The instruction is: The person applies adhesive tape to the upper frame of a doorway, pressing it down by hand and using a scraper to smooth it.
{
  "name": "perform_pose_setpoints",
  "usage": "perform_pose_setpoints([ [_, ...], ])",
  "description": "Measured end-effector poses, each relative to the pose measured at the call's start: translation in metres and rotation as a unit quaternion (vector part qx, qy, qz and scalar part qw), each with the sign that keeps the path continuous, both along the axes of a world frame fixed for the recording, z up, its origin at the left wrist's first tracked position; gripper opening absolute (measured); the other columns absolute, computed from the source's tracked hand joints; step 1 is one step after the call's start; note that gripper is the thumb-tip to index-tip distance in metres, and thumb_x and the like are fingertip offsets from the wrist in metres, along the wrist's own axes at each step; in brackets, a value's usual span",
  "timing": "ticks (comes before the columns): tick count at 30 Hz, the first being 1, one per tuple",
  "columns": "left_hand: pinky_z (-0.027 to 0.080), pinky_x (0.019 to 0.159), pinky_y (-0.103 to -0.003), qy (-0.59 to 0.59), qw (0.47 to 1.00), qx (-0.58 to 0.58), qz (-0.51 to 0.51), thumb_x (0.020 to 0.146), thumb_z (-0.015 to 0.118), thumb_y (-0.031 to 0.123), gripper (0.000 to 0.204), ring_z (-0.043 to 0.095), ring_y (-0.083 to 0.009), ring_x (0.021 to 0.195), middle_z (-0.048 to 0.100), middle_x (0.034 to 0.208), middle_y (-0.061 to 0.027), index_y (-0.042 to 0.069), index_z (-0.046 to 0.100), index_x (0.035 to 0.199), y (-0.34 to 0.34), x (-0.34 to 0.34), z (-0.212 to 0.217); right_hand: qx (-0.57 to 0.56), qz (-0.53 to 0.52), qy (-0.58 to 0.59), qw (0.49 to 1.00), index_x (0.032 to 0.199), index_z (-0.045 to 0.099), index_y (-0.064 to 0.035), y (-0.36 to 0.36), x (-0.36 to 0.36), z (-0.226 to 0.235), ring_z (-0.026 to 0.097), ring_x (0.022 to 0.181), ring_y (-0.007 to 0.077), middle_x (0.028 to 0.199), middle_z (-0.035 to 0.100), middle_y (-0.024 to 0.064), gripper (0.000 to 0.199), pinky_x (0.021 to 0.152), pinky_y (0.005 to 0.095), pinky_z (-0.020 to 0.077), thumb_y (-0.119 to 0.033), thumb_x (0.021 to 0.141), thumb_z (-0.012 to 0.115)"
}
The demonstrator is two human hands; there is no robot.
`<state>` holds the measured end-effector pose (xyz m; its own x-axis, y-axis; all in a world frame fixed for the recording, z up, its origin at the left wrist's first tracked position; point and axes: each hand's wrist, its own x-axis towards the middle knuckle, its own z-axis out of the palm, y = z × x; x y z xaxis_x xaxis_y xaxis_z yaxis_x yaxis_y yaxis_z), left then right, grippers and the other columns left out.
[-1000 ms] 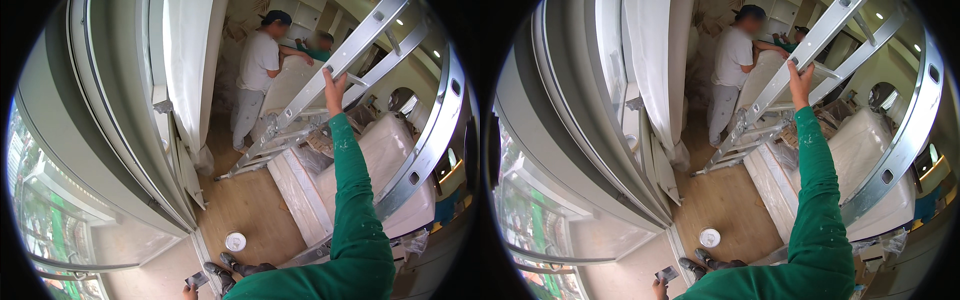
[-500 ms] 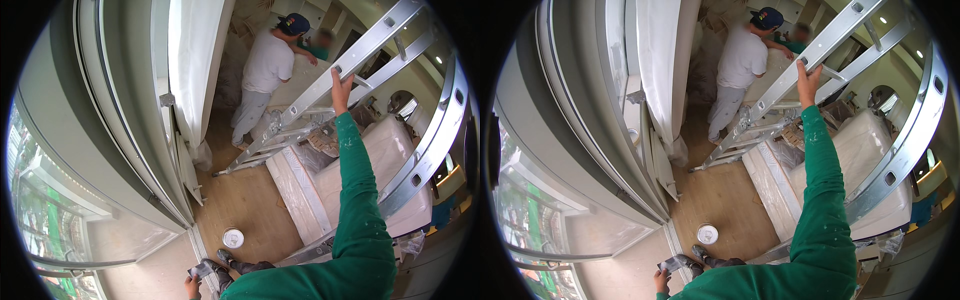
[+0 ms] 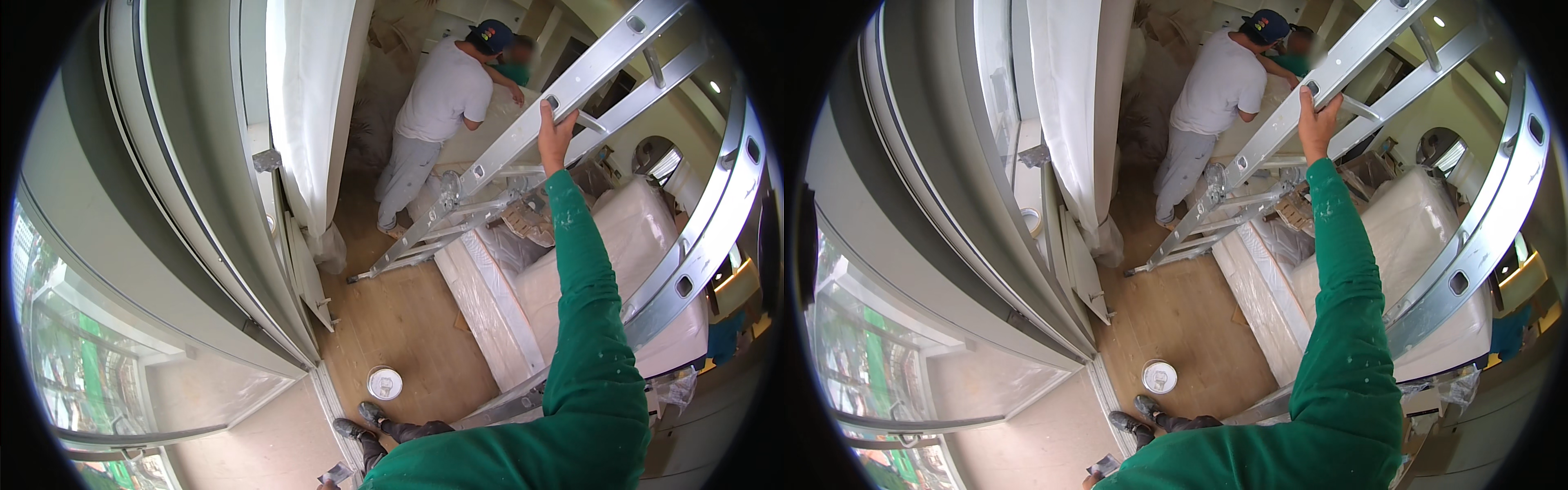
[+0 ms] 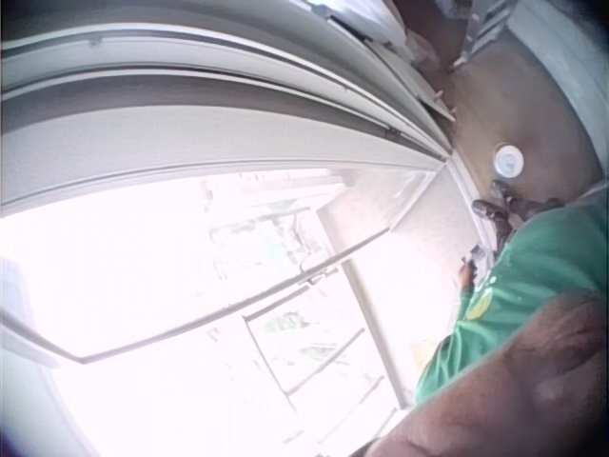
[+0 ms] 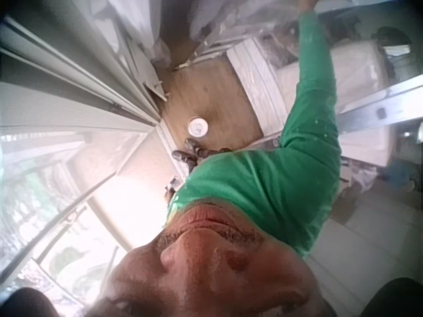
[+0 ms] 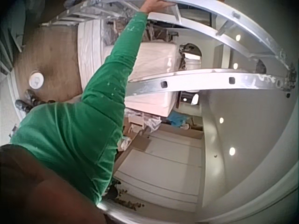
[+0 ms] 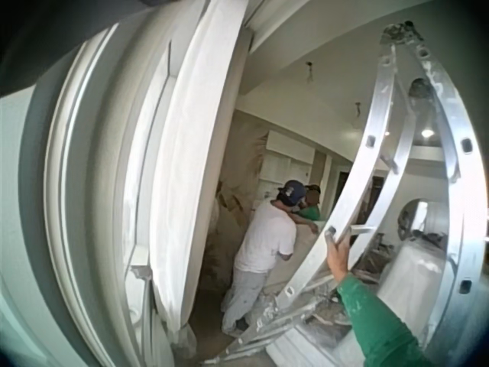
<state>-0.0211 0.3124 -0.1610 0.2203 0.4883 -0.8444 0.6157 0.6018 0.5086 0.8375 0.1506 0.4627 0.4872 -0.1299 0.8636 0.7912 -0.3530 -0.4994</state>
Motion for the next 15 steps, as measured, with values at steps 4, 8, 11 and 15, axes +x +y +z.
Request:
perform_pose_setpoints([
  [4,0.049,0.060,-0.034,-0.014,0.999,0.015,-0.035,0.095,0.062,0.062,0.056,0.060,-0.0161,0.064,0.069,0.080,-0.0053,0.007,0.071,0.089,0.001,-0.001,-0.001,0.002,-0.017,0.000,1.000,0.150,0.030,0.0021,-0.001,0.002,-0.001,0.061,0.123,0.0353,0.134,0.059,0.0274,0.082,0.102,0.0423,0.0480,-0.036,0.094,0.076],
  [8,0.050,0.060,-0.035,-0.034,0.997,0.036,-0.058,0.096,0.060,0.064,0.059,0.060,-0.0164,0.063,0.069,0.079,-0.0058,0.006,0.071,0.088,0.009,0.001,0.000,-0.009,0.019,-0.008,1.000,0.150,0.031,0.0020,-0.007,0.003,0.000,0.062,0.121,0.0333,0.133,0.060,0.0265,0.081,0.101,0.0418,0.0489,-0.036,0.094,0.076],
  [11,0.050,0.060,-0.035,-0.043,0.996,0.046,-0.061,0.096,0.059,0.065,0.061,0.060,-0.0166,0.063,0.069,0.079,-0.0062,0.006,0.071,0.087,0.011,0.003,0.001,-0.013,0.018,-0.007,1.000,0.150,0.032,0.0014,-0.006,0.001,-0.001,0.063,0.119,0.0326,0.132,0.061,0.0254,0.081,0.100,0.0414,0.0494,-0.037,0.094,0.076],
  [15,0.052,0.062,-0.036,-0.024,0.996,0.061,-0.059,0.095,0.053,0.071,0.069,0.064,-0.0185,0.066,0.069,0.078,-0.0082,0.005,0.073,0.087,0.014,0.006,-0.001,-0.019,-0.008,-0.001,1.000,0.149,0.034,0.0006,-0.004,-0.002,0.000,0.066,0.117,0.0339,0.129,0.064,0.0255,0.081,0.099,0.0418,0.0503,-0.041,0.094,0.076],
])
